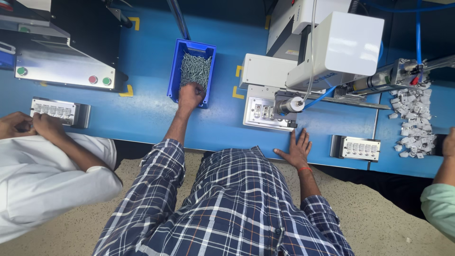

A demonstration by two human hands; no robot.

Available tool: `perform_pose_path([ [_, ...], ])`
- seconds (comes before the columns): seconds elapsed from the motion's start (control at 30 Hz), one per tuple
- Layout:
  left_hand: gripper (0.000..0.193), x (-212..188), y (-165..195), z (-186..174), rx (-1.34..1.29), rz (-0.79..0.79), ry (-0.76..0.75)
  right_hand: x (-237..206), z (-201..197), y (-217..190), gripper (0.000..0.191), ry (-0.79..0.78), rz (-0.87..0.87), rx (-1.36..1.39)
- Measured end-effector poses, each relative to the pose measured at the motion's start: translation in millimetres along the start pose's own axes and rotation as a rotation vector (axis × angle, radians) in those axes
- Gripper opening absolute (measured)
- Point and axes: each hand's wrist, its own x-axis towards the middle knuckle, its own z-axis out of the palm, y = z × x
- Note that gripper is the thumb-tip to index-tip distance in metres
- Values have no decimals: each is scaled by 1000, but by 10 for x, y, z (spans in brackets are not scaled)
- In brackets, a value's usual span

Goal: The person picks small metal components from a blue bin and places them into a white plastic housing on a blue workbench. They repeatedly insert the components into slots, adjust the housing, and move it aside to continue the process.

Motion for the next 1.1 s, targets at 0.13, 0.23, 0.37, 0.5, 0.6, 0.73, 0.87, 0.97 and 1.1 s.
perform_pose_path([
  [0.13, 26, 3, 24, 44, 99, 30, -26, -9, -5, 25, 138, 7, -5, 15],
  [0.23, 22, -13, 38, 93, 116, 73, 52, -24, -19, 30, 139, 13, -19, 14],
  [0.37, 17, -44, 58, 104, 46, 10, 59, -39, -30, 47, 139, 8, -14, -6],
  [0.5, 14, -101, 64, 64, -39, 82, 86, -41, -11, 115, 138, 25, -30, 12],
  [0.6, 10, -137, 49, 87, -90, 219, 187, -19, 27, 192, 138, 32, -37, 34],
  [0.73, 8, -213, 25, 205, -590, -119, 224, -1, 56, 240, 140, 25, -17, 10],
  [0.87, 10, -411, -3, 270, -1209, -281, 81, -57, -76, 192, 127, 17, -11, -95],
  [0.97, 14, -708, 176, 292, -1311, -280, -52, -203, -433, 24, 79, -222, 25, 85],
  [1.1, 15, -1342, 773, 439, -1139, -260, -400, -647, -988, -315, 30, -176, -204, 641],
])
